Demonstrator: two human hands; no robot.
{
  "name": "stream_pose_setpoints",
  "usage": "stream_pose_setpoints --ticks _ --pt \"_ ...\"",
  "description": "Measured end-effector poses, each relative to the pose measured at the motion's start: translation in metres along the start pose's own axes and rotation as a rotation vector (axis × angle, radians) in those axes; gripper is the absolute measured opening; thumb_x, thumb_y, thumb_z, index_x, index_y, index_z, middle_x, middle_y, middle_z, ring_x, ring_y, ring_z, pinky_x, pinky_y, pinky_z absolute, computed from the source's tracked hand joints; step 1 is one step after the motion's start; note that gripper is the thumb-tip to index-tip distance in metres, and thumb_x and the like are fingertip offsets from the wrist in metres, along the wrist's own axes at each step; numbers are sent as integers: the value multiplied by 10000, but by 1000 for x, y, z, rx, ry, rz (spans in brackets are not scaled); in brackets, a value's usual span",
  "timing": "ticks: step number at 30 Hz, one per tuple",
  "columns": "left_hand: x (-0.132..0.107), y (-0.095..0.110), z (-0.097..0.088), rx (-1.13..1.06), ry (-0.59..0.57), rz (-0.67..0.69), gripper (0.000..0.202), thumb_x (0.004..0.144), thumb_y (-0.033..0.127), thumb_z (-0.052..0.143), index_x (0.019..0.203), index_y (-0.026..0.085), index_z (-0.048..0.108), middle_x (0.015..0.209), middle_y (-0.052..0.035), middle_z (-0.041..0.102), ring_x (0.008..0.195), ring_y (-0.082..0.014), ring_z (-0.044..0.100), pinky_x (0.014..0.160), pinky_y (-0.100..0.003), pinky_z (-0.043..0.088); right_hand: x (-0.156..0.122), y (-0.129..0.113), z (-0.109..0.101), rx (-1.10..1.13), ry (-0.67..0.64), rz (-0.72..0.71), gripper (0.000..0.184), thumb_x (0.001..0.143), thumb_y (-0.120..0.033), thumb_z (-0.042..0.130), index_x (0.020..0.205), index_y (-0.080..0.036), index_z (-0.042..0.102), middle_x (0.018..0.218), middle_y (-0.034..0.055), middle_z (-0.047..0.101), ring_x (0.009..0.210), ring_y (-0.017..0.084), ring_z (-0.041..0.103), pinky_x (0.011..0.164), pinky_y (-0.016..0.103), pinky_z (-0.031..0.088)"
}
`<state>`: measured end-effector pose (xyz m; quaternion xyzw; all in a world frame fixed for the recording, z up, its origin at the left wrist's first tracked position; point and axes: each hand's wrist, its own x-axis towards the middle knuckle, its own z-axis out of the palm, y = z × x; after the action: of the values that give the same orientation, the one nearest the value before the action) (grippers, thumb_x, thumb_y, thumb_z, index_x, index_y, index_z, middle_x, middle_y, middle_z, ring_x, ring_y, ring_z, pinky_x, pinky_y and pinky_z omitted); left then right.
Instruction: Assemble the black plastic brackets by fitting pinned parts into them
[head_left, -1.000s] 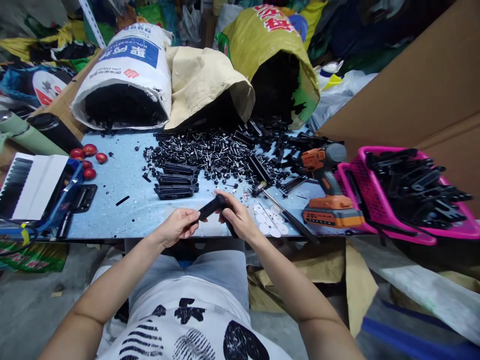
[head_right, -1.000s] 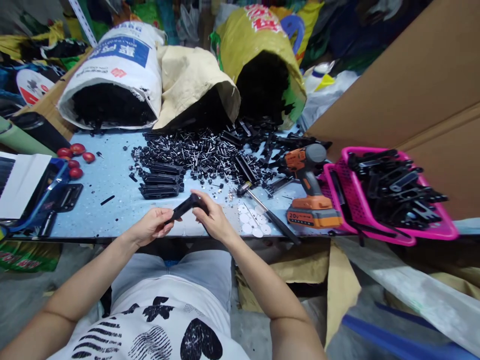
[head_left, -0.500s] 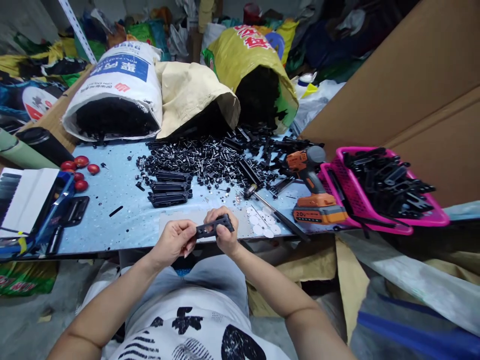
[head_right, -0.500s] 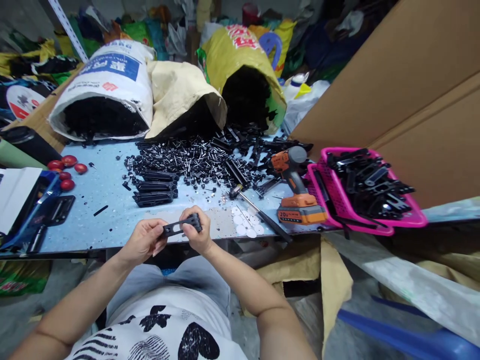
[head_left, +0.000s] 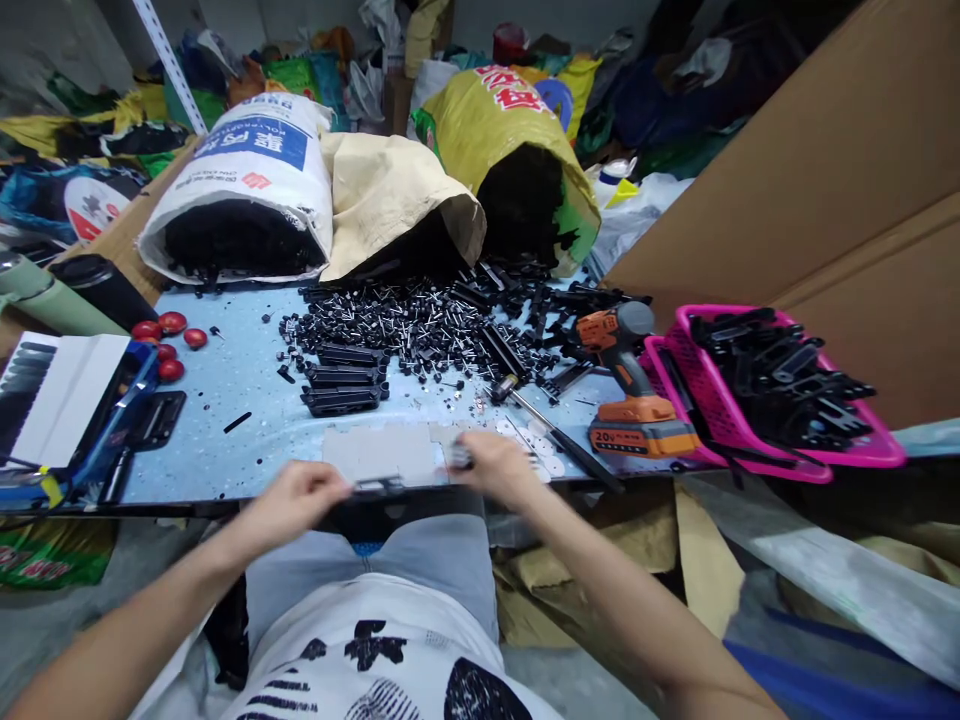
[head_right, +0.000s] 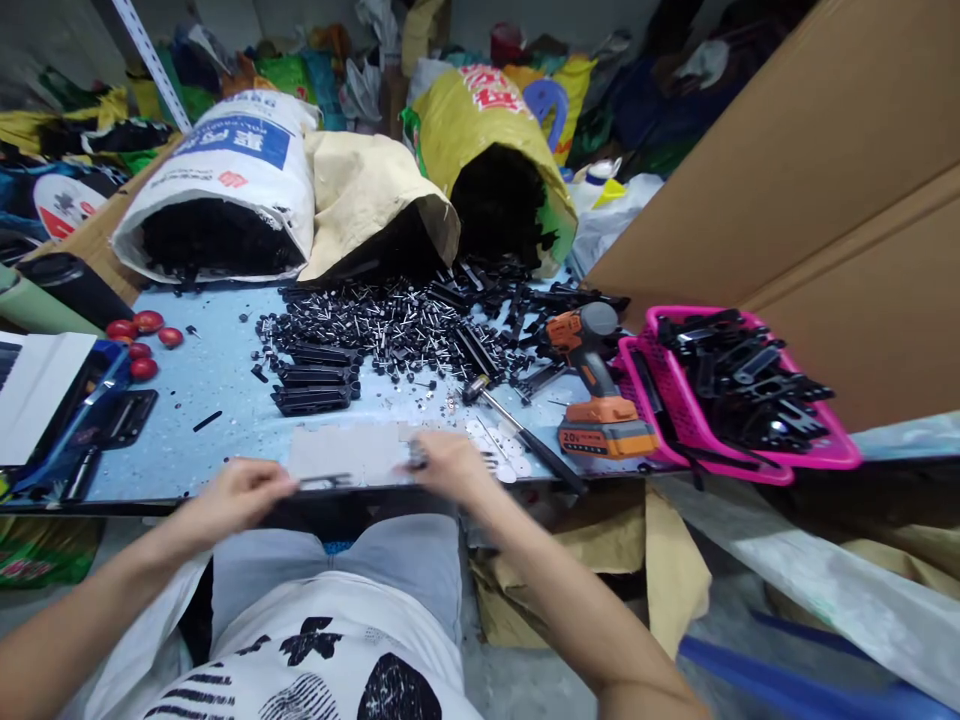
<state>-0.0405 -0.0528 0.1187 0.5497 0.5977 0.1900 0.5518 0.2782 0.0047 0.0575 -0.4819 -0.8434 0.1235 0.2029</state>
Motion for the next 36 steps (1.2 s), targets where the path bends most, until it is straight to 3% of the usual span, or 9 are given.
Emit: stream_pose_setpoints --ticks 3,7,11,18,23,27,29,32,36 --pt "-10 0 -18 17 182 8 435 750 554 577 609 146 522 425 66 354 384 -53 294 394 -173 202 -2 17 -15 174 148 309 494 767 -659 546 769 -165 559 635 45 581 595 169 550 536 259 378" --pt "-2 5 13 -19 8 65 396 764 515 575 636 142 541 457 41 438 417 -67 373 420 -175 267 0 -22 -4 800 -86 236 424 717 -524 687 915 -175 552 887 56 653 690 141 584 611 270 474" --pt "7 6 52 -44 -65 136 378 789 492 565 655 140 552 465 45 425 404 -58 352 412 -177 267 0 -65 18 1373 -306 252 470 647 -420 774 912 -178 472 830 29 641 629 115 592 521 244 508" --pt "8 -9 61 -87 -371 184 451 743 587 597 697 138 584 443 29 442 350 -75 390 355 -183 270 -22 -55 33 1707 -503 213 545 568 -441 815 870 -148 469 745 7 610 559 100 581 444 197 474" --pt "28 -13 79 215 -20 374 314 839 458 556 770 165 644 555 -9 557 479 -111 502 479 -213 398 -32 -53 21 1264 -187 225 402 661 -390 757 878 -140 528 799 5 576 673 88 570 613 222 500" --pt "50 -15 94 299 71 493 415 858 440 529 1202 210 557 1081 -94 623 860 -193 632 691 -293 527 -48 -30 -16 681 146 172 219 754 -289 661 902 -152 575 823 18 606 723 101 561 673 223 462" --pt "58 -17 94 312 76 552 503 876 436 498 1334 237 437 1304 -114 492 1055 -214 582 833 -353 526 -64 4 -47 400 487 296 181 773 -274 634 903 -161 580 835 26 605 745 117 564 698 240 456" --pt "64 -25 87 342 83 556 475 896 444 454 1323 238 442 1334 -120 450 1112 -230 550 905 -408 503 -95 84 -103 -15 1046 603 201 768 -277 642 904 -147 571 858 63 601 783 133 554 756 253 423" --pt "69 -35 78 385 95 490 457 895 475 440 1270 220 493 1308 -125 476 1097 -253 564 902 -438 504 -135 199 -161 -244 1241 771 193 765 -292 623 834 -147 517 791 86 577 674 108 479 687 252 354"
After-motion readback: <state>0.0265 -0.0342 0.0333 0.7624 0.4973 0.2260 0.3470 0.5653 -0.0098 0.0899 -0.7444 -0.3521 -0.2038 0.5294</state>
